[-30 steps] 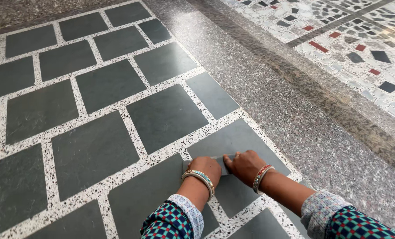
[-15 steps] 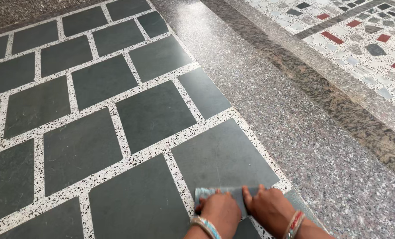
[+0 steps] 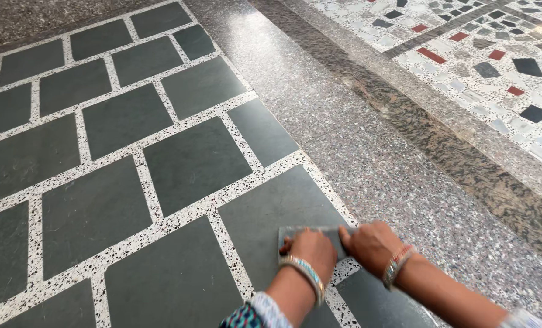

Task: The person scrubs a tiled floor using a small block, moving it back and forth over the tiles and grout lines.

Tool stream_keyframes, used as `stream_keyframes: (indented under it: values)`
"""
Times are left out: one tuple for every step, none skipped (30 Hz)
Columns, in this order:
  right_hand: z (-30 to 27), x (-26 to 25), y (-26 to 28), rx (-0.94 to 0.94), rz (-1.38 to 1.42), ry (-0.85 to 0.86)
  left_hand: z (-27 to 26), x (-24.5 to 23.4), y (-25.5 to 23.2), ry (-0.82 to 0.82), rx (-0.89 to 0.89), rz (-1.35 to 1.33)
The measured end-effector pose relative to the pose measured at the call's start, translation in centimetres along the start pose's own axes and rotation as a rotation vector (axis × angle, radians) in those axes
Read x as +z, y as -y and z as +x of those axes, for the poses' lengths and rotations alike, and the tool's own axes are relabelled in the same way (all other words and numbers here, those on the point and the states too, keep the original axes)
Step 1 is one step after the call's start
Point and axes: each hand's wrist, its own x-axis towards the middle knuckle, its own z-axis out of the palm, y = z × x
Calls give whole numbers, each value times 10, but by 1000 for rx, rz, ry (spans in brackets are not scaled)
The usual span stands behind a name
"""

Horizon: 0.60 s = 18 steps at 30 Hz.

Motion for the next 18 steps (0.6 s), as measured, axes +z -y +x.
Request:
stream_keyframes:
  values:
    - [-18, 14, 4, -40, 4, 43, -7, 7, -13, 28, 33, -8]
    - [-37, 28, 8, -79, 9, 85, -12, 14, -26, 56, 67, -17]
    - [-54, 41, 14, -109, 21, 105, -17, 19, -36, 57, 73, -14]
    - [-70, 53, 19, -138, 34, 124, -22, 23, -45, 52, 101, -168]
    - [-78, 62, 22, -134, 38, 125, -25, 24, -50, 49, 128, -322]
    - [-82, 68, 23, -118, 51, 125, -23, 22, -51, 51, 132, -318]
    - [-83, 71, 24, -101, 65, 126, -21, 18, -52, 115, 125, -330]
    - [-82, 70, 21, -95, 69, 127, -19, 14, -52, 179, 122, -340]
    - [-82, 66, 16, -78, 1, 87, -17, 9, -51, 182, 128, -337]
    - [-79, 59, 10, -60, -68, 48, -14, 4, -50, 156, 171, -204]
    - [-70, 49, 2, -59, -69, 46, -9, -1, -47, 125, 207, -73]
    - [-62, 39, -7, 11, -9, 82, -3, -7, -43, 123, 206, -72]
    - [-55, 30, -14, 80, 53, 122, 3, -12, -41, 61, 172, -37]
    - [-49, 22, -21, 81, 54, 124, 8, -17, -39, 0, 137, -3]
    - [-42, 15, -28, 96, -3, 144, 15, -24, -36, -1, 138, 1]
    - [-38, 11, -34, 110, -60, 165, 23, -32, -33, 12, 129, 4]
    - [-35, 9, -40, 114, -57, 165, 30, -40, -31, 26, 122, 7]
    - [-31, 9, -46, 106, -80, 58, 35, -46, -30, 26, 124, 10]
